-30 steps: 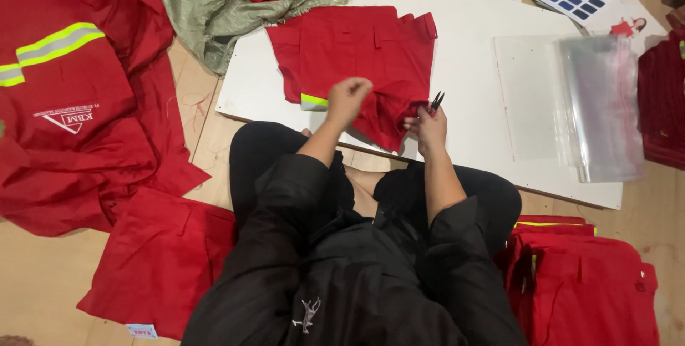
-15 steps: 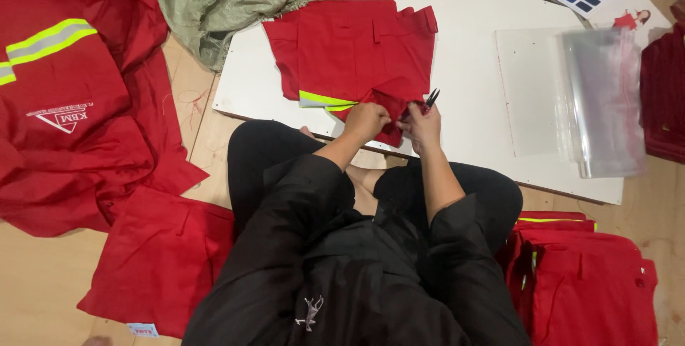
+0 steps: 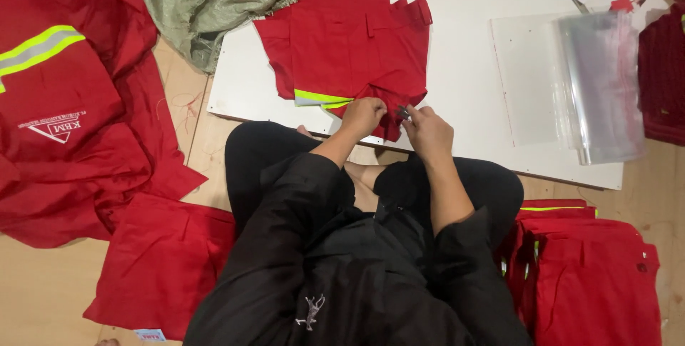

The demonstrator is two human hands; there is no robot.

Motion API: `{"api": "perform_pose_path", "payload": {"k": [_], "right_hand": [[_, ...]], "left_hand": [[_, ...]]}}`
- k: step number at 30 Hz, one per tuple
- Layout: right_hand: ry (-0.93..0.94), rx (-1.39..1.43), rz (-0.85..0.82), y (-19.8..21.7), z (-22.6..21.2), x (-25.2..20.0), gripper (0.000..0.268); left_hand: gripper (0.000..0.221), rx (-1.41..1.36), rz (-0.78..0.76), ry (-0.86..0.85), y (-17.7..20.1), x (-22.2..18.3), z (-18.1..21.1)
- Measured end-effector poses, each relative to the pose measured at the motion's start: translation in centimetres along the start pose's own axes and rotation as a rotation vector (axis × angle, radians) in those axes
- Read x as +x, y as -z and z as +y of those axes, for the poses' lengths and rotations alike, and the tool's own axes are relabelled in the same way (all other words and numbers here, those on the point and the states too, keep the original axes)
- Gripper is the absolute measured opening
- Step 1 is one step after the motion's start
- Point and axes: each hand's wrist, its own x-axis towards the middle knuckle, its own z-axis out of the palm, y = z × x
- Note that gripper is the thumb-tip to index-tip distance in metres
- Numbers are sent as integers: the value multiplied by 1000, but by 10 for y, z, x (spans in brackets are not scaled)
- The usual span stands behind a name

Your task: Trimming loose threads and folding red work pants with reflective stripes on a production floor.

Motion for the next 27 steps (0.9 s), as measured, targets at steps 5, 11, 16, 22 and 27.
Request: {"api": "perform_pose_path", "payload": {"k": [5, 11, 16, 22, 27], "right_hand": [[30, -100, -23, -6, -6, 3, 32], [28, -75, 13, -4, -12, 3, 30], [14, -47, 61, -3, -12, 2, 29], [41, -38, 117, -15, -9, 5, 23], [-319, 618, 232, -11, 9, 21, 22]], "left_hand": [[14, -18, -8, 12, -3, 1, -1], [15, 3, -12, 0, -4, 2, -1], [17, 1, -42, 10, 2, 0, 3], [17, -4, -47, 16, 1, 1, 0], [27, -700, 757, -29, 52, 9, 20]]}}
